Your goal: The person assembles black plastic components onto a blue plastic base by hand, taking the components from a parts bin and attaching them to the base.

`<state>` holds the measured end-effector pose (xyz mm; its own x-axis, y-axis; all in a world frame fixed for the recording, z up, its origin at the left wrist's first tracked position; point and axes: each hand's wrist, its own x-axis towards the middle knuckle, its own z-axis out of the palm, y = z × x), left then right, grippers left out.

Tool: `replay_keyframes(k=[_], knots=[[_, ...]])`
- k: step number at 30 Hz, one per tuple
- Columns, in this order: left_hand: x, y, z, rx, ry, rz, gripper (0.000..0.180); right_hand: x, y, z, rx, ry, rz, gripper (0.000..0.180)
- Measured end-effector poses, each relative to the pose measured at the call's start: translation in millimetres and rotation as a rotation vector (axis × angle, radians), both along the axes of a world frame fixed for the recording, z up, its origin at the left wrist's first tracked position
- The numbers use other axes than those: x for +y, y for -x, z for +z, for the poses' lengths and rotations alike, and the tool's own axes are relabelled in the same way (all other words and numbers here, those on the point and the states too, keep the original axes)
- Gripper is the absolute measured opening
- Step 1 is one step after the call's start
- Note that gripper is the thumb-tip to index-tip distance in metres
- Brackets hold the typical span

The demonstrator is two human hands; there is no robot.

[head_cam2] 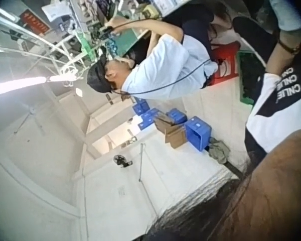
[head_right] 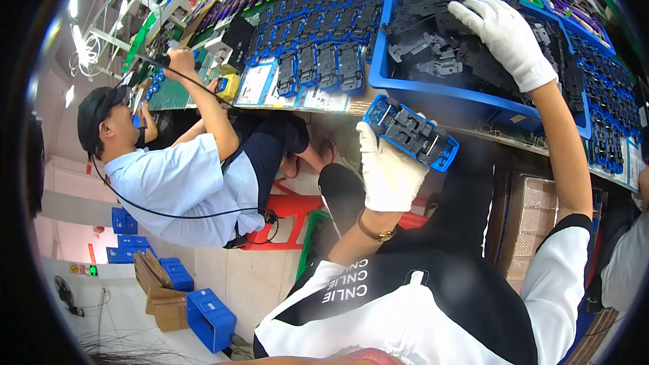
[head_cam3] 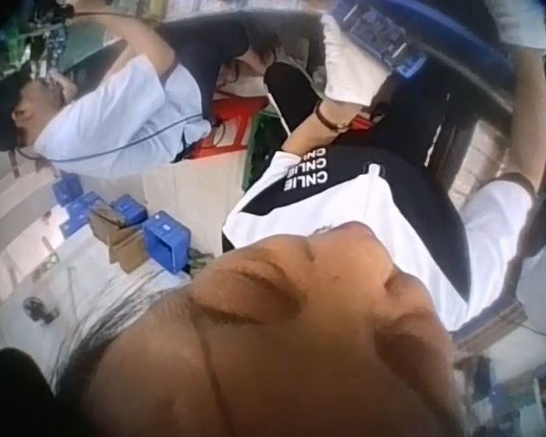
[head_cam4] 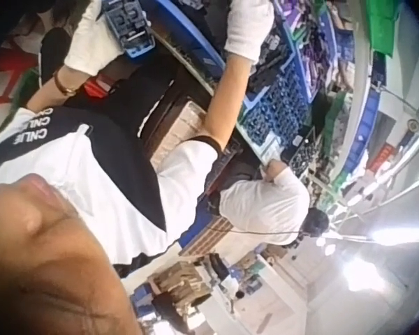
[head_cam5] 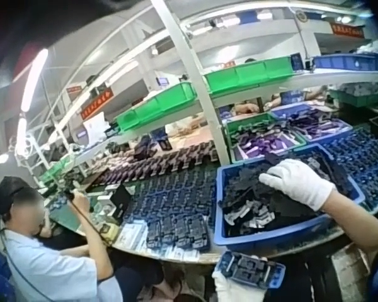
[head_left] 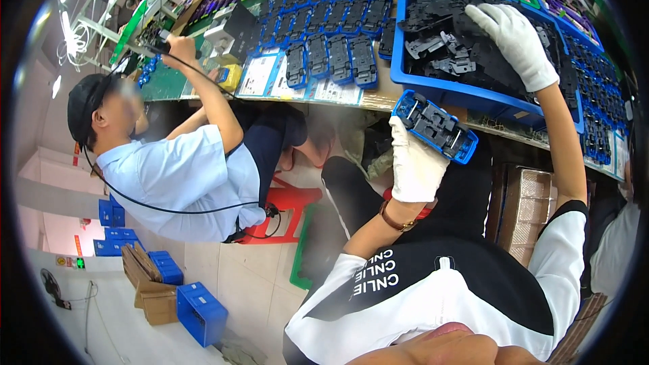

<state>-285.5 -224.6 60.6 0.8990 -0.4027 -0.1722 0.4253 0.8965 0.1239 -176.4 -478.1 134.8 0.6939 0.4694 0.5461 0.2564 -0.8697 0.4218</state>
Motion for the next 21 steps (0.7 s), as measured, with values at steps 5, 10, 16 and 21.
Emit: replay_keyframes(k=[5,10,16,21], knots=[[-0.9,-1.3,-0.8,0.037,0.012,-0.028,0.066,6.6,-4.2,-8.6,0.062,0.116,-0.018,0.046],[-2.0,1.5,-3.6,0.044,0.003,-0.015,0.066,-6.7,-3.2,-3.3,0.028,0.076,0.041,0.050],[-6.1,-0.5,-8.4,0.039,-0.002,-0.020,0.067,-7.7,2.2,14.0,-0.192,0.050,-0.006,0.054],[-9.3,-0.4,-10.5,0.003,-0.003,-0.030,0.068,-8.1,0.1,10.3,-0.072,0.048,-0.158,0.049]])
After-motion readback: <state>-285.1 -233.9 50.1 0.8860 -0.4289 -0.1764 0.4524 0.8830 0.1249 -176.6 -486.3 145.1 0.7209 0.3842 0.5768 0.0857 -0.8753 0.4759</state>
